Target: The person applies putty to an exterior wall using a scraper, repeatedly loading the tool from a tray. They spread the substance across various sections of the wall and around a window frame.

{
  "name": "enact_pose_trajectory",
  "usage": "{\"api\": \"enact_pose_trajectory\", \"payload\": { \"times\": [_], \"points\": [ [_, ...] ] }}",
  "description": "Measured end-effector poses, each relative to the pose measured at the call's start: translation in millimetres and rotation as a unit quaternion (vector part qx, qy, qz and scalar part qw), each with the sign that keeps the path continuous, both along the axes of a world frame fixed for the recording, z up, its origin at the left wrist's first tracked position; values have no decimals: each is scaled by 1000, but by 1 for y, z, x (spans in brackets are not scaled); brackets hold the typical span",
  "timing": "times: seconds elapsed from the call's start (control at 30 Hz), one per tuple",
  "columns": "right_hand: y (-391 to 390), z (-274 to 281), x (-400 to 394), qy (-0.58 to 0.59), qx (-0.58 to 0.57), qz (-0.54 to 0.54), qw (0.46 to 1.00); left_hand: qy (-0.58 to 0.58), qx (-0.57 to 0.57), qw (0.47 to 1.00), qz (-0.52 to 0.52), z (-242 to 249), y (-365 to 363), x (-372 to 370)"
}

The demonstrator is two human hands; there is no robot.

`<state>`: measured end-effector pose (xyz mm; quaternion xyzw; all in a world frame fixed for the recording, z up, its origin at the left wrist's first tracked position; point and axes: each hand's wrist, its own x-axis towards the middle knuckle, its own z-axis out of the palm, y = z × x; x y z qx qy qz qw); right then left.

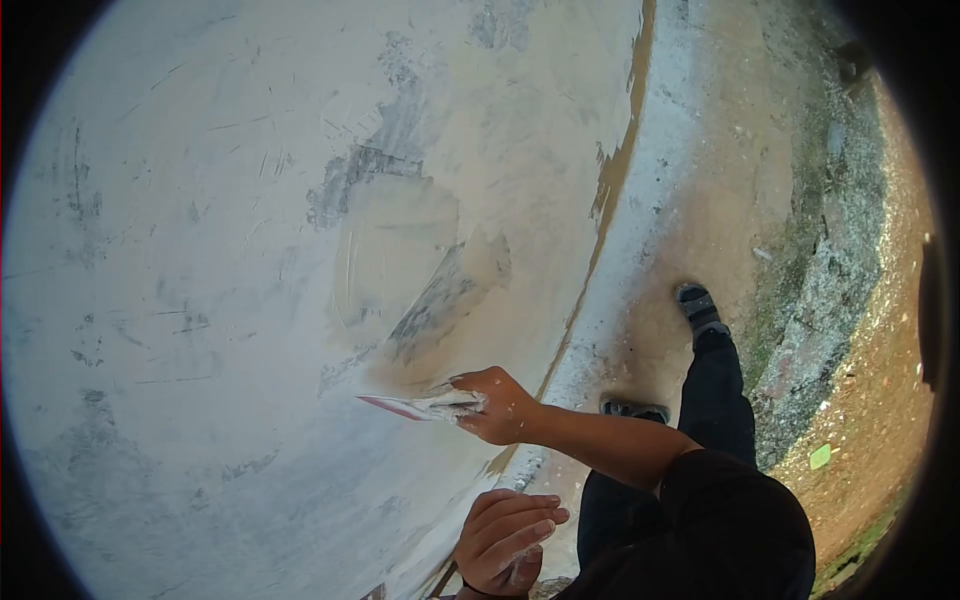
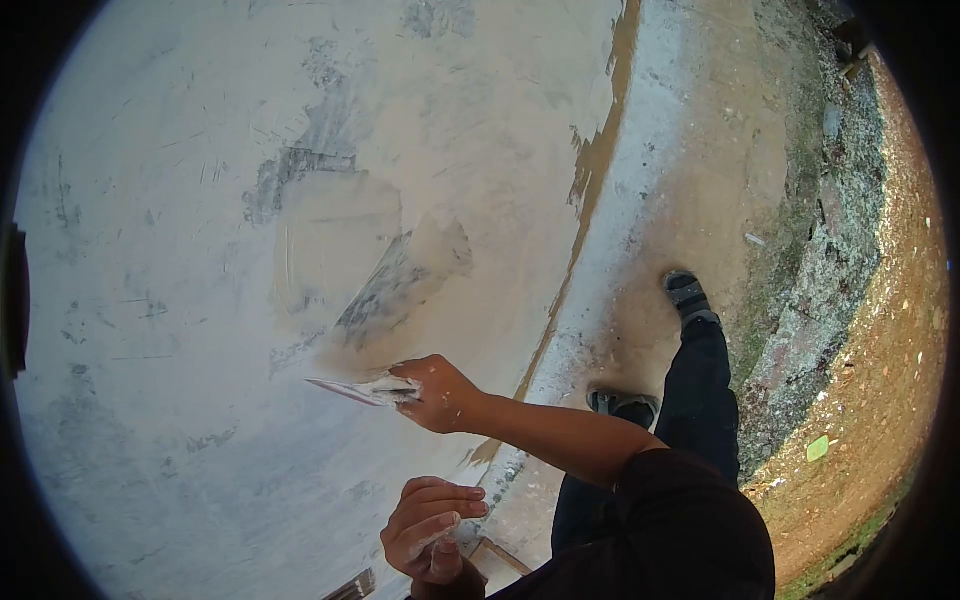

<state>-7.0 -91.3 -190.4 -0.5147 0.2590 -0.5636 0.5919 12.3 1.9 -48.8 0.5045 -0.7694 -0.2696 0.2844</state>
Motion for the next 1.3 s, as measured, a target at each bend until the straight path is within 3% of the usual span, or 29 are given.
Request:
{"api": "enact_pose_trajectory", "payload": {
  "times": [0.17, 0.23, 0.33, 0.4, 0.47, 0.6, 0.67, 0.73, 0.9, 0.97, 1.03, 1.2, 1.3],
  "points": [
    [-38, -11, -1, 16, 46, -52, 997, -10, 6, 1000, 24, -6, -8, -8],
    [-44, -22, 3, 67, 37, -158, 985, 9, 2, 1000, 26, -9, -13, -7],
    [-58, -47, -1, 82, 89, -210, 970, 3, 12, 1000, 25, -12, -18, -8],
    [-72, -67, -14, 38, 154, -217, 963, 0, 23, 1000, 15, -15, -21, -3],
    [-82, -113, -22, 100, 177, -276, 939, 2, 33, 999, 4, -17, -21, -4],
    [-78, -156, -58, 149, 228, -278, 921, 25, 78, 997, 11, -20, -22, -13],
    [-69, -171, -65, 10, 306, -270, 913, 31, 75, 997, 4, -20, -23, -14],
    [-64, -142, -74, 38, 313, -309, 897, 25, 78, 997, -10, -19, -22, -13],
    [-56, -72, -21, 187, 93, -338, 918, 10, 51, 999, 0, -12, -10, -5],
    [-47, -35, 0, 198, 92, -309, 926, 4, 31, 999, 13, -7, -3, -4],
    [-37, -3, 15, 160, 54, -288, 943, 64, 8, 997, 46, 3, 4, -4],
    [11, 82, 31, 70, -74, -207, 973, 64, -41, 996, 44, 27, 18, 9],
    [30, 103, 27, 17, -71, -166, 983, 54, -55, 996, 33, 41, 25, 16]
  ]
}}
